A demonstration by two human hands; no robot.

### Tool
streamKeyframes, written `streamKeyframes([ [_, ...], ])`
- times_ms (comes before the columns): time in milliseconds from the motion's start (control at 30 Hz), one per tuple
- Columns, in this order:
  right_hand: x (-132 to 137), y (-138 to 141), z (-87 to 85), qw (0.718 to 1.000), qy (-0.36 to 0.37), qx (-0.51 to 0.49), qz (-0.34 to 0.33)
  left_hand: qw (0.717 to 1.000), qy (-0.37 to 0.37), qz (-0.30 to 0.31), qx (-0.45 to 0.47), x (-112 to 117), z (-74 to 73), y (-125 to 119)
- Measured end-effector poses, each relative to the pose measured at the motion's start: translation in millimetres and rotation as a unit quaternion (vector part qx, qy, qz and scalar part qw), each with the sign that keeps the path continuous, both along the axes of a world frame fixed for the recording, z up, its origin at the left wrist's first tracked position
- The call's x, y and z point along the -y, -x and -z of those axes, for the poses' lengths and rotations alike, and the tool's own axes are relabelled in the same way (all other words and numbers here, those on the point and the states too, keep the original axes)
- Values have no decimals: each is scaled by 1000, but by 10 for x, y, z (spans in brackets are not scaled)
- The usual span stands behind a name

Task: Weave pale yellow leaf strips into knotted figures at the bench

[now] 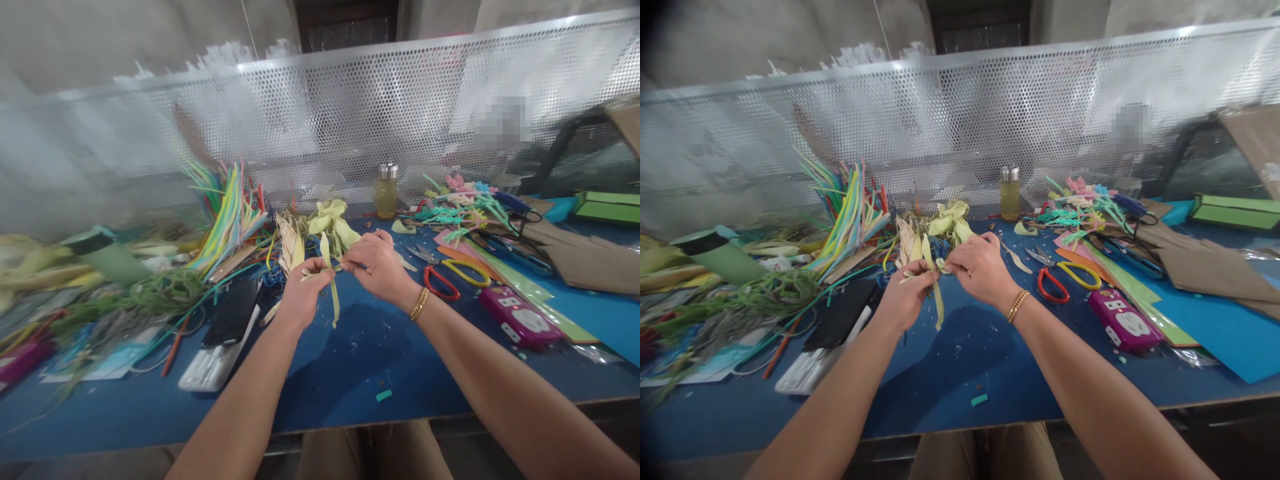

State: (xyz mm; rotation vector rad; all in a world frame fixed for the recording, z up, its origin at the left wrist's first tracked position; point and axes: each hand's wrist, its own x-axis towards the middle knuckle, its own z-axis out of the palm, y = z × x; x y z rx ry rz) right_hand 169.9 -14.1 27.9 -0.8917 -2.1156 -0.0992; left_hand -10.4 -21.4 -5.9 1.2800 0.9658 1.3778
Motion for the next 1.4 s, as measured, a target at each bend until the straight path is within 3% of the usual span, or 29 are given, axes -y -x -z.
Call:
streamKeyframes([
  [200,-54,-12,57,999,43,-12,13,1000,20,-7,14,25,-36,-25],
  [367,-108,-59,65,990,107,-89,-15,999,30,-9,19,40,-68,-47],
  [533,-129,-56,80,955,189,-193,-122,998,48,29,-13,31,-33,-33],
  [733,-149,-38,101,903,296,-252,-180,995,76,55,21,50,-42,-65],
  [867,-132,5,113,912,293,-240,-161,996,64,55,26,71,-57,-102],
  [1033,-112,100,154,933,258,-234,-91,998,62,15,-7,69,-57,-135],
  [1400,-117,162,230,932,238,-270,-44,997,40,-34,-53,113,-108,-162],
])
